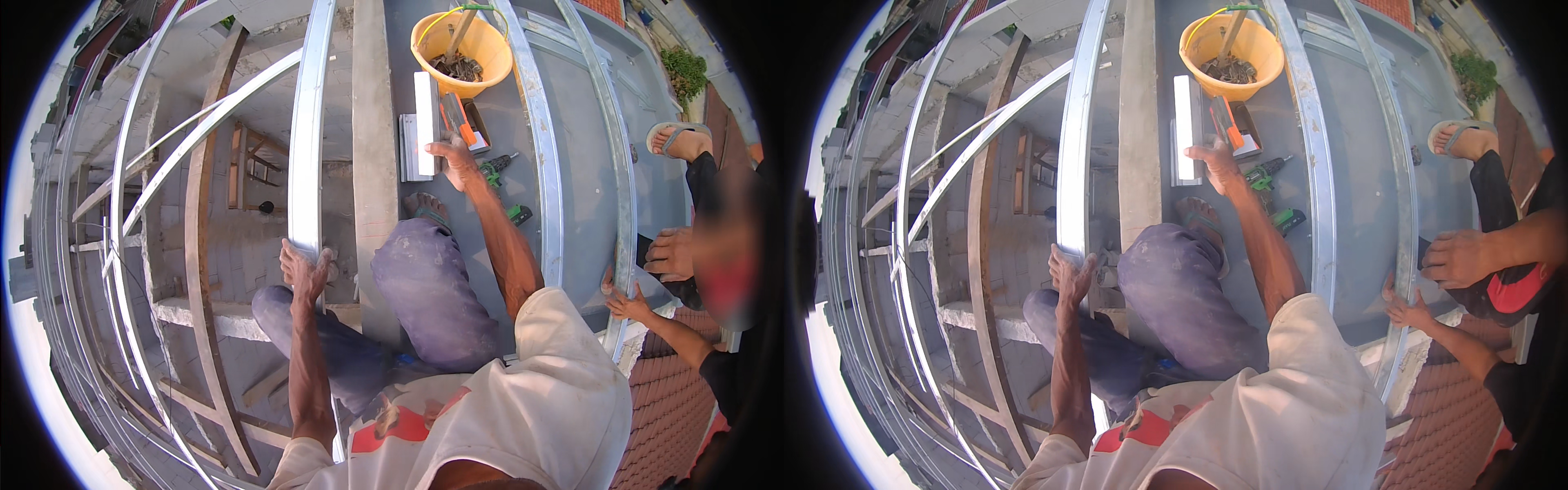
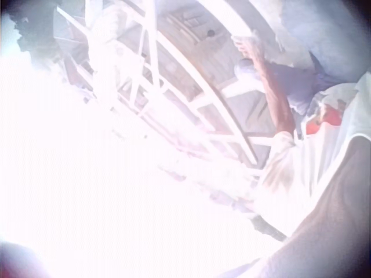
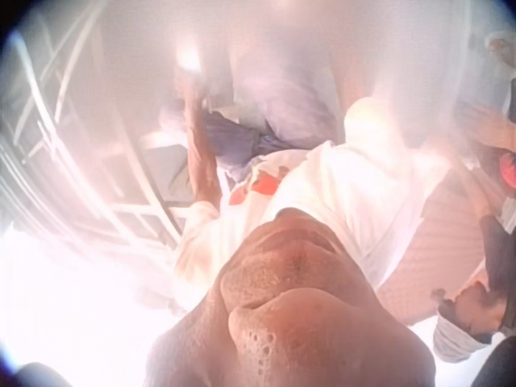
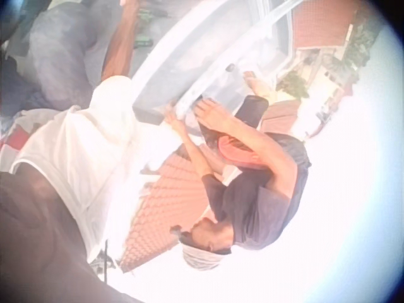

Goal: The person sits on a roof and assembles a metal frame structure. They measure and mark metal profiles, position them on the roof, and use a tape measure to verify dimensions while a coworker assists with drilling.

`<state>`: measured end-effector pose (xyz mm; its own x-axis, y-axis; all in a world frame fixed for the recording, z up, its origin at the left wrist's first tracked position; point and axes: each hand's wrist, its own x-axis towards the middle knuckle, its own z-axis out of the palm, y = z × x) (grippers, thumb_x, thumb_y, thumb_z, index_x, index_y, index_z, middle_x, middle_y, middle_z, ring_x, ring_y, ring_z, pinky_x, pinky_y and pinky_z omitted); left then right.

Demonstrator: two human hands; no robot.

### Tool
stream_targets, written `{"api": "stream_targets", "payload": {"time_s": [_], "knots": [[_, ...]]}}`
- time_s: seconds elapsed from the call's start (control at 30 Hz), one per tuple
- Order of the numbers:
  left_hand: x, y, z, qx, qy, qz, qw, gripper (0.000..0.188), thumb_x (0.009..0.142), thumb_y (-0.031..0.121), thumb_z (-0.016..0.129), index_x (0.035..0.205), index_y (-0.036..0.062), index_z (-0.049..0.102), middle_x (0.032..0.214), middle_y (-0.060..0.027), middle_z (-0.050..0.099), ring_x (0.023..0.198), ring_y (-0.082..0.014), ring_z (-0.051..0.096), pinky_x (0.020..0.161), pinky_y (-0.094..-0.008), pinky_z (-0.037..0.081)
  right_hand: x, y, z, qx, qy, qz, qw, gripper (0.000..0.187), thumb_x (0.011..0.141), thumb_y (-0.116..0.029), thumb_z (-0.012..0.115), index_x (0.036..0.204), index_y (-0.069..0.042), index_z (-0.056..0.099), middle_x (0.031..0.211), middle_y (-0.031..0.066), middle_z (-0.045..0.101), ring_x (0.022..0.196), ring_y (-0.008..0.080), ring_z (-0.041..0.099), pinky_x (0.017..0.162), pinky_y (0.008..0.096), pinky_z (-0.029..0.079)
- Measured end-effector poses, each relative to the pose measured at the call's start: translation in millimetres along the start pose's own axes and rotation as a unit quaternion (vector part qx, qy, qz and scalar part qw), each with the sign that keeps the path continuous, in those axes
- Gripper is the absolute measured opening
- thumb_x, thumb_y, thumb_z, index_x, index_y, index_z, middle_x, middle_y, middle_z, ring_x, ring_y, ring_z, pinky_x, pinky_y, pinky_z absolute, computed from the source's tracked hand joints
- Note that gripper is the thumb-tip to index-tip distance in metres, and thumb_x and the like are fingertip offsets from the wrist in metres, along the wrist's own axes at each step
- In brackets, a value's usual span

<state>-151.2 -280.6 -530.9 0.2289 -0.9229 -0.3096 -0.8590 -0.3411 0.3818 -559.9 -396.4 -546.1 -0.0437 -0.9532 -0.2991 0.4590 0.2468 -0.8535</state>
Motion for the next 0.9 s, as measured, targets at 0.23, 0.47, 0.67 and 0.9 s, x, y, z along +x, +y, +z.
{"api": "stream_targets", "payload": {"time_s": [0.23,0.47,0.67,0.9], "knots": [[-16,222,-61,-0.422,-0.079,0.259,0.865,0.095,0.095,0.053,0.075,0.158,-0.0062,0.036,0.151,-0.0293,0.048,0.137,-0.0397,0.054,0.106,-0.0494,0.053,-76,-75,39,-0.343,0.038,-0.289,0.893,0.094,0.068,-0.022,0.095,0.143,0.001,0.044,0.129,0.0178,0.062,0.124,0.0297,0.061,0.104,0.0435,0.051],[-28,294,-87,-0.443,-0.187,0.329,0.813,0.055,0.097,0.032,0.078,0.136,-0.0046,0.065,0.122,-0.0186,0.073,0.121,-0.0314,0.069,0.105,-0.046,0.056,-133,-116,51,-0.387,0.016,-0.284,0.877,0.078,0.082,-0.03,0.089,0.142,0.001,0.05,0.133,0.0198,0.061,0.123,0.0285,0.06,0.104,0.0431,0.049],[-48,296,-87,-0.46,-0.273,0.263,0.803,0.054,0.098,0.031,0.076,0.136,-0.0062,0.065,0.122,-0.0227,0.072,0.113,-0.0332,0.073,0.102,-0.0456,0.058,-157,-126,28,-0.332,0.018,-0.215,0.918,0.057,0.101,-0.047,0.069,0.129,0.002,0.061,0.115,0.0182,0.07,0.106,0.0254,0.067,0.095,0.0394,0.052],[-48,302,-91,-0.435,-0.292,0.222,0.823,0.047,0.099,0.023,0.075,0.133,-0.0076,0.065,0.118,-0.0218,0.074,0.104,-0.0317,0.076,0.093,-0.0433,0.063,-158,-116,31,-0.269,0.072,-0.229,0.933,0.054,0.103,-0.049,0.065,0.122,0.002,0.066,0.103,0.0124,0.069,0.097,0.0221,0.063,0.09,0.0375,0.05]]}}
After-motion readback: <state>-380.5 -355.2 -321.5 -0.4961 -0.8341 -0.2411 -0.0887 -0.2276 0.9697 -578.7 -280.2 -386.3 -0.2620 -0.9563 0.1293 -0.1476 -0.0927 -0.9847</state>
